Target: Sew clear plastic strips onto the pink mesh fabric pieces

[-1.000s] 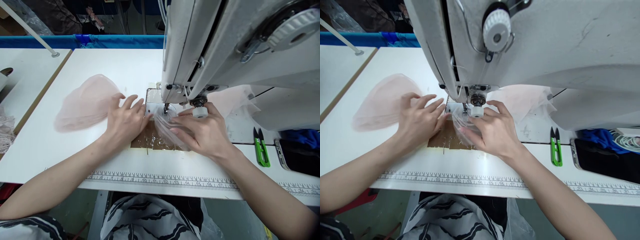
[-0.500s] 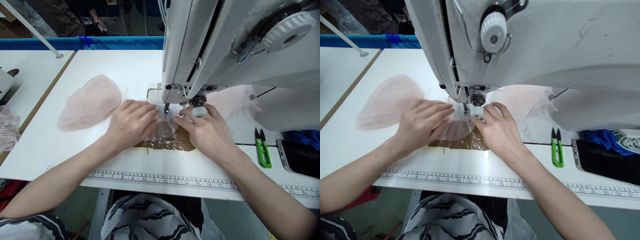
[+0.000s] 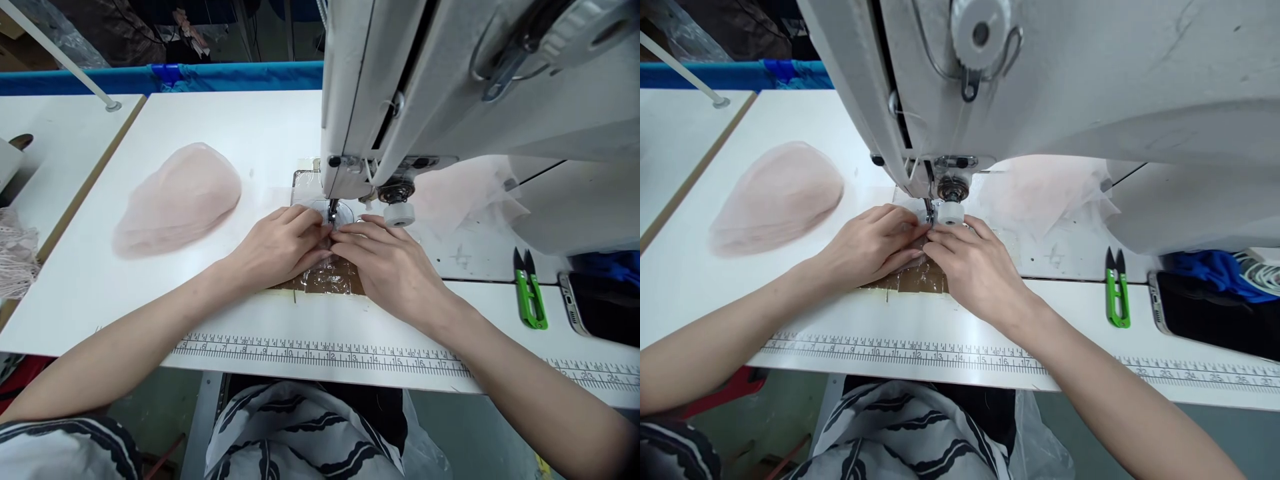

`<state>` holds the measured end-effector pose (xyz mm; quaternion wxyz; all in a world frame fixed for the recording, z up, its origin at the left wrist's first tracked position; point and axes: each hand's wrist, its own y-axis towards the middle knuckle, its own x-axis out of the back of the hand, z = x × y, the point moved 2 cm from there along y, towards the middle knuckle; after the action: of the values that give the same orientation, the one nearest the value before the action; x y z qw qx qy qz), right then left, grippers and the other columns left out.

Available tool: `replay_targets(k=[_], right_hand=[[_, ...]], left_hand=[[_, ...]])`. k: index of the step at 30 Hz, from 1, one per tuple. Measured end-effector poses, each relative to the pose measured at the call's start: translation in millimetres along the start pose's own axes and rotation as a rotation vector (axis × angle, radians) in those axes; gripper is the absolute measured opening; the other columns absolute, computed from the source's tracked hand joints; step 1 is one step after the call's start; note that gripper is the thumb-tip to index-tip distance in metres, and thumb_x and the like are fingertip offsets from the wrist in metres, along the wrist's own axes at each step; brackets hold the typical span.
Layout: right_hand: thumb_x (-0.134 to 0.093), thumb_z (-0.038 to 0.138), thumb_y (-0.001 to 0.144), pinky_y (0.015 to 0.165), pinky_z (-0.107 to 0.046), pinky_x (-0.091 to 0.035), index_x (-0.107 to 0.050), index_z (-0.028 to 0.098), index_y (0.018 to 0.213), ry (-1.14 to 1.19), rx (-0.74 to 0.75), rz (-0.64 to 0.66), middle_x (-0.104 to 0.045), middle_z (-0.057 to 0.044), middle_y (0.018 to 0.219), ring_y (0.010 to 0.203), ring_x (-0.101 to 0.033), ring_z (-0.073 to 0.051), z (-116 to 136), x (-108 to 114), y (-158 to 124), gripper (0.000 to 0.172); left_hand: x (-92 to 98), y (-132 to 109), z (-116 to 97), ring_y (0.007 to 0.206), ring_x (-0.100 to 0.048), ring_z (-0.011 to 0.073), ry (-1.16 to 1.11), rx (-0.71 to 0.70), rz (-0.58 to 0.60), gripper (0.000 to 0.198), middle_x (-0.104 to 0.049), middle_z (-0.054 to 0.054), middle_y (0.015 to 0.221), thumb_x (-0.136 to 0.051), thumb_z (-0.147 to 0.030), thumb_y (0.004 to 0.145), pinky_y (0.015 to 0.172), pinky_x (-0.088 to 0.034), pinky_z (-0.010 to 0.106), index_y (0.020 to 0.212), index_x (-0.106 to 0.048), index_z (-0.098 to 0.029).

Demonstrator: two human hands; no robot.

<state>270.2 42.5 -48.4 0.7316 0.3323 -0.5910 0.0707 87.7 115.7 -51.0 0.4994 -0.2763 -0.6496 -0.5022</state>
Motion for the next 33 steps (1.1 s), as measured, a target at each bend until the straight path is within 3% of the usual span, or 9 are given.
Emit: replay_targets(k=[3, 8, 16, 33], right_hand=[[-0.043, 0.001, 0.092, 0.107, -0.04, -0.042, -0.069, 0.021, 0.101, -0.02, -0.02, -0.015, -0.074, -0.001, 0.117, 0.111, -0.065, -0.018, -2.5, -2.3, -0.3, 0.034], [-0.04, -0.003, 0.085, 0.108, -0.043, -0.042, -0.066, 0.014, 0.105, -0.132, -0.046, 0.012, -0.073, -0.009, 0.117, 0.111, -0.066, -0.021, -6.0, -6.3, 1.1, 0.037], [-0.039, -0.001, 0.086, 0.109, -0.045, -0.042, -0.066, 0.018, 0.106, -0.194, -0.075, 0.027, -0.077, -0.006, 0.1, 0.106, -0.068, -0.022, -6.0, -5.7, 3.8, 0.039], [-0.044, 0.001, 0.085, 0.106, -0.044, -0.041, -0.064, 0.01, 0.112, -0.247, -0.043, -0.012, -0.075, -0.009, 0.109, 0.098, -0.068, -0.022, -5.7, -6.8, 3.3, 0.035]], left_hand=[[-2.0, -1.6, 0.3, 0.105, -0.063, 0.0263, -0.008, 0.012, 0.032, 0.044, -0.068, 0.016, 0.113, -0.045, -0.044, 0.1, 0.087, -0.056, 0.04, 0.117, -0.068, -0.011], [-3.1, -3.8, -1.6, 0.127, -0.057, 0.0281, -0.013, 0.016, 0.05, 0.046, -0.063, 0.016, 0.132, -0.044, -0.044, 0.101, 0.104, -0.051, 0.044, 0.127, -0.064, -0.011], [-1.6, -1.4, -5.2, 0.126, -0.059, 0.0291, 0.033, 0.02, 0.086, 0.051, -0.063, 0.017, 0.131, -0.044, -0.047, 0.1, 0.108, -0.049, 0.044, 0.127, -0.064, -0.009], [-2.4, -3.7, -6.5, 0.124, -0.06, 0.0297, 0.096, -0.009, 0.055, 0.054, -0.064, 0.018, 0.13, -0.043, -0.049, 0.1, 0.107, -0.05, 0.044, 0.127, -0.063, -0.007]])
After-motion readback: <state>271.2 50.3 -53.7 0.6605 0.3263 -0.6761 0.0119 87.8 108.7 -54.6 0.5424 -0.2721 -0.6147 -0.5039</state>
